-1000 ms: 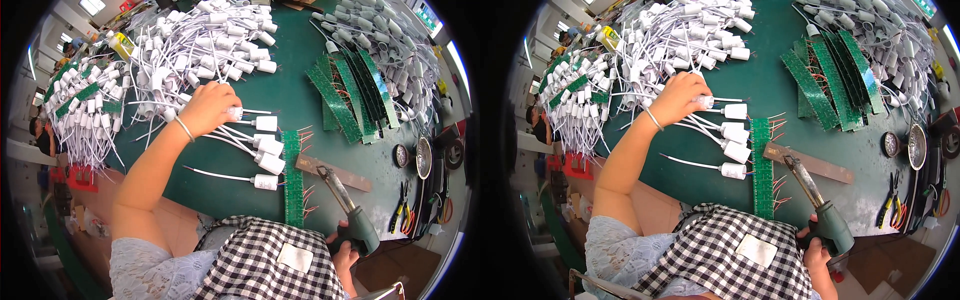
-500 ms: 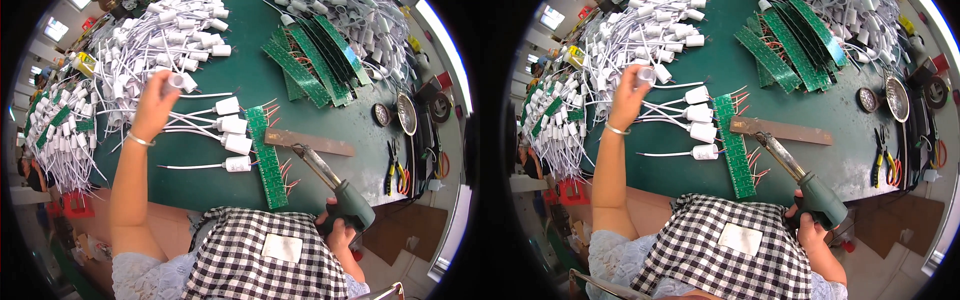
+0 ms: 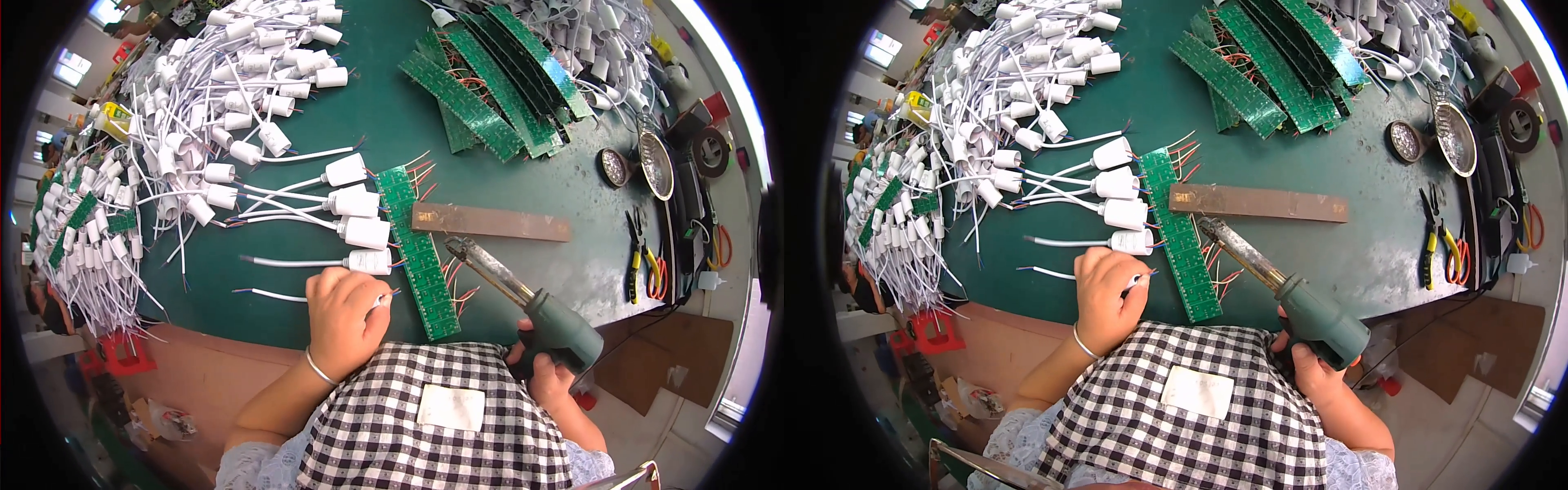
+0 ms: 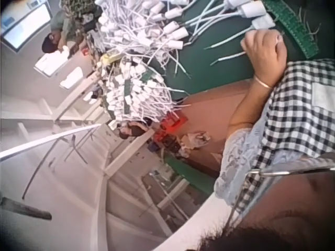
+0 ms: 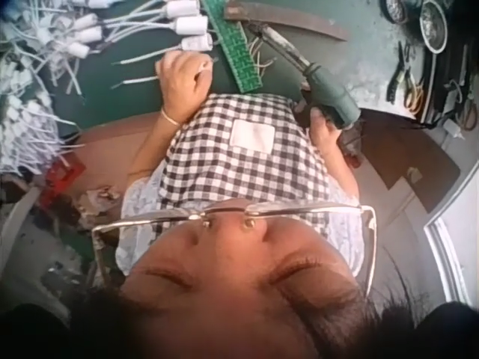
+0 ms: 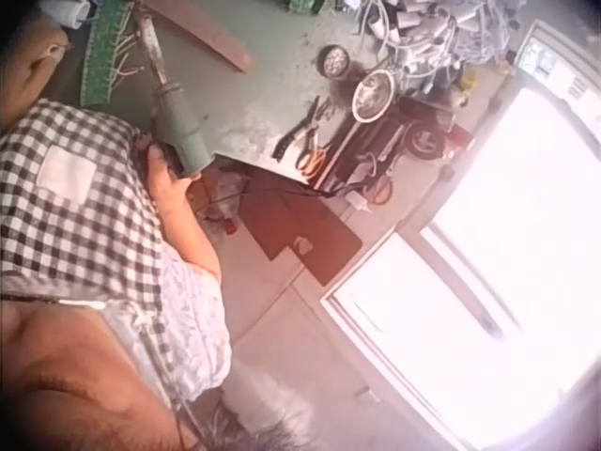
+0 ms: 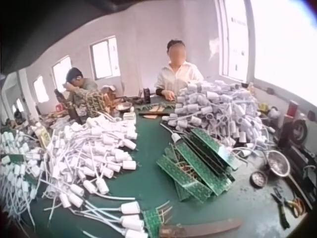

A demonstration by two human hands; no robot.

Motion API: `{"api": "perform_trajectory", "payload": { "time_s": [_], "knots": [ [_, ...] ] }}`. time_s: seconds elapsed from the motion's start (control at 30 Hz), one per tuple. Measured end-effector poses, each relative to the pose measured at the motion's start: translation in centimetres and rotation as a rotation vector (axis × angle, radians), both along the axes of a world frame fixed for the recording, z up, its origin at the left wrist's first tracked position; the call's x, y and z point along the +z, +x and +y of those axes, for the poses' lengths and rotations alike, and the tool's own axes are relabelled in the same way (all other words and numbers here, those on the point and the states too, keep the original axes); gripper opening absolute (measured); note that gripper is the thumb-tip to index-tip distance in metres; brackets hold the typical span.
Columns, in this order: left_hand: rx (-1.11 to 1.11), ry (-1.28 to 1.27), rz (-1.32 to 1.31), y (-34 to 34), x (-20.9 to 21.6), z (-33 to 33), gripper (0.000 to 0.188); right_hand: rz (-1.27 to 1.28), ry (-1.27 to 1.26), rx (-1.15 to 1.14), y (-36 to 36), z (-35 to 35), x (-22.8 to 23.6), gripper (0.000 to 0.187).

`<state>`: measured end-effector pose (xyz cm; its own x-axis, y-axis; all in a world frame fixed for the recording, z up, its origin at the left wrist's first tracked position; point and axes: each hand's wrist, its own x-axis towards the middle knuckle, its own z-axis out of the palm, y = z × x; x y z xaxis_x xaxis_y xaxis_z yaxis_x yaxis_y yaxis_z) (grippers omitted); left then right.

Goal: The person solders wires and bulb housings onto circuit boards using a soldering iron and solder from a spool, cutting the wires with wire cutters.

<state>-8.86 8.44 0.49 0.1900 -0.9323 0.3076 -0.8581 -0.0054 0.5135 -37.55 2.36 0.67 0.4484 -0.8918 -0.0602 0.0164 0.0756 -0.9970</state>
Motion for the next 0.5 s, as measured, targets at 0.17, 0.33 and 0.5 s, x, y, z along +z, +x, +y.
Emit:
{"api": "perform_trajectory", "payload": {
  "time_s": [0.17,0.33,0.5],
  "knots": [
    [0.076,-0.007,-0.025,-0.7,0.0,-1.0,0.007,-0.021,-0.008,0.094,-0.7,0.1,-0.1,0.055],
    [0.038,0.012,-0.080,-0.5,-0.2,-1.8,0.006,0.065,-0.017,0.124,-1.5,0.7,-0.6,0.049],
    [0.059,0.025,-0.099,-0.8,-0.2,-2.0,0.006,0.178,-0.067,0.165,-1.2,0.2,-0.4,0.037]
  ]
}}
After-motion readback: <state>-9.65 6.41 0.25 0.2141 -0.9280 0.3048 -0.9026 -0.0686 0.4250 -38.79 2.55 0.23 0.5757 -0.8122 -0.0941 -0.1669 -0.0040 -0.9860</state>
